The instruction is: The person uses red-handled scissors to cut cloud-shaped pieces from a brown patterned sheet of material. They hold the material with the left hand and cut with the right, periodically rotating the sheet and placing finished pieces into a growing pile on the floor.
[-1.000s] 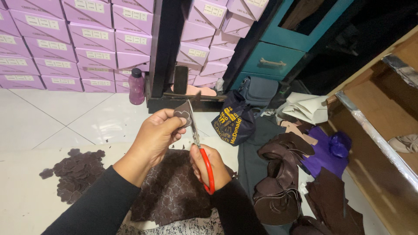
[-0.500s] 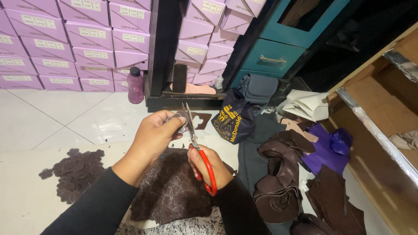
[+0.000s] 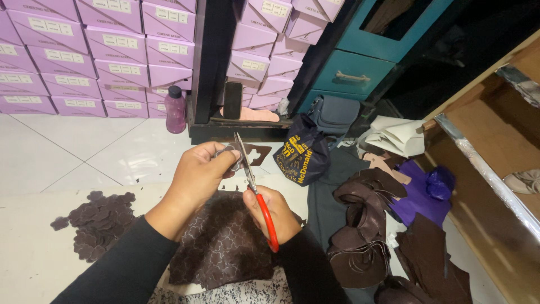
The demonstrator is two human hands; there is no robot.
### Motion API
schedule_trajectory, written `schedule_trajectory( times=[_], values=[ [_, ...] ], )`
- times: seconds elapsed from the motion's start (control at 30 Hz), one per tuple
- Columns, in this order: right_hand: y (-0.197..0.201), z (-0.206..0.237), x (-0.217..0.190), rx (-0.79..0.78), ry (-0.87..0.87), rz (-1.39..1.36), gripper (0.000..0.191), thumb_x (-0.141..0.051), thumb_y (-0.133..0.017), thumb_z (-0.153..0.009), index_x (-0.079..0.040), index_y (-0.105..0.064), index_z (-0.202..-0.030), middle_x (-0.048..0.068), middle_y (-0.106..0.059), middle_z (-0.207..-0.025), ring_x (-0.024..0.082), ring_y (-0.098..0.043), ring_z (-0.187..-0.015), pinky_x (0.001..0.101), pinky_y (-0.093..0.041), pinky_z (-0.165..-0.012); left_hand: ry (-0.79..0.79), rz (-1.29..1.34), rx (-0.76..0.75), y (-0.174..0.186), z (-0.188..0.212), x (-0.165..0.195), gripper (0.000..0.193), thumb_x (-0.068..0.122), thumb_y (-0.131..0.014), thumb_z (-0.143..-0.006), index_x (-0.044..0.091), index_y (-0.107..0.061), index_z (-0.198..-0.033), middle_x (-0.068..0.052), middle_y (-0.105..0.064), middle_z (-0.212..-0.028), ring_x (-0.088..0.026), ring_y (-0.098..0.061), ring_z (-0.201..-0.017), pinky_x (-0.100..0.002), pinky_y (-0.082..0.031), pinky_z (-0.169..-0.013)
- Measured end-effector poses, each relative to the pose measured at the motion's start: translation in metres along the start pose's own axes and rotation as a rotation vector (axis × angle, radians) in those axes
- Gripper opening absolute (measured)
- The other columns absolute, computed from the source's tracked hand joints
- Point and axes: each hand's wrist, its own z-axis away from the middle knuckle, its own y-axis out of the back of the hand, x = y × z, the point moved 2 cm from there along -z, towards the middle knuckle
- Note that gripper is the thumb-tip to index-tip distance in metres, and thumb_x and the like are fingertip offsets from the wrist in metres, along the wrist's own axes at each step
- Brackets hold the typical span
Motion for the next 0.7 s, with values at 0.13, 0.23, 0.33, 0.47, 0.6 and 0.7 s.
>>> schedule_trajectory(
  times=[0.13,0.23,0.33,0.47,0.6,0.7],
  values=[
    [0.001,0.0009,0.0018,0.014,0.006,0.032,0.05,-0.053,-0.053,-0.102,-0.01,-0.051,-0.076,-0.006,-0.042,-0.058,0.005,-0.038,-0.05,0.0244,-0.03,-0.045,-0.001,-0.048,-0.002,0.0018,-0.0007,0.0011,0.015,0.014,-0.07,-0.09,0.0,-0.073,-0.09,-0.002,-0.071,-0.08,-0.008,-0.063,-0.07,-0.023,-0.053,-0.066],
    [0.0015,0.0012,0.0019,-0.006,0.01,0.016,0.049,-0.051,-0.052,-0.103,-0.009,-0.051,-0.079,-0.006,-0.043,-0.06,0.005,-0.038,-0.051,0.0243,-0.03,-0.046,-0.005,-0.023,-0.014,0.0018,-0.0009,0.0008,0.014,0.014,-0.07,-0.09,0.0,-0.072,-0.089,-0.002,-0.071,-0.08,-0.007,-0.063,-0.07,-0.023,-0.053,-0.066],
    [0.002,0.0014,0.0002,-0.08,0.042,-0.029,0.043,-0.05,-0.05,-0.103,-0.01,-0.053,-0.086,-0.005,-0.047,-0.06,0.006,-0.043,-0.05,0.0243,-0.035,-0.047,-0.017,-0.026,-0.027,0.0023,-0.0004,0.0009,0.014,0.013,-0.07,-0.091,0.0,-0.072,-0.089,-0.002,-0.07,-0.079,-0.007,-0.061,-0.068,-0.023,-0.051,-0.064],
    [0.0023,0.0016,-0.0007,-0.152,0.087,-0.114,0.043,-0.049,-0.048,-0.106,-0.01,-0.053,-0.089,-0.006,-0.048,-0.069,0.006,-0.045,-0.058,0.0243,-0.038,-0.052,-0.031,-0.015,-0.031,0.0036,0.0006,0.002,0.014,0.013,-0.071,-0.091,-0.001,-0.071,-0.089,-0.002,-0.069,-0.078,-0.007,-0.059,-0.067,-0.023,-0.048,-0.062],
    [-0.0004,0.0024,0.0049,-0.063,0.03,-0.081,0.044,-0.049,-0.052,-0.104,-0.01,-0.052,-0.085,-0.006,-0.044,-0.063,0.005,-0.04,-0.053,0.0239,-0.032,-0.047,-0.018,-0.034,-0.01,0.0036,0.0021,0.0025,0.013,0.013,-0.069,-0.091,0.001,-0.072,-0.09,0.0,-0.07,-0.078,-0.006,-0.061,-0.068,-0.022,-0.05,-0.063],
    [-0.0027,0.002,0.0079,-0.033,0.008,-0.115,0.044,-0.049,-0.054,-0.103,-0.009,-0.052,-0.084,-0.006,-0.042,-0.061,0.005,-0.037,-0.051,0.0237,-0.029,-0.046,-0.048,-0.032,-0.015,0.0027,0.0037,0.003,0.014,0.013,-0.069,-0.092,-0.001,-0.071,-0.09,-0.001,-0.07,-0.078,-0.006,-0.058,-0.067,-0.022,-0.046,-0.061]
  ],
)
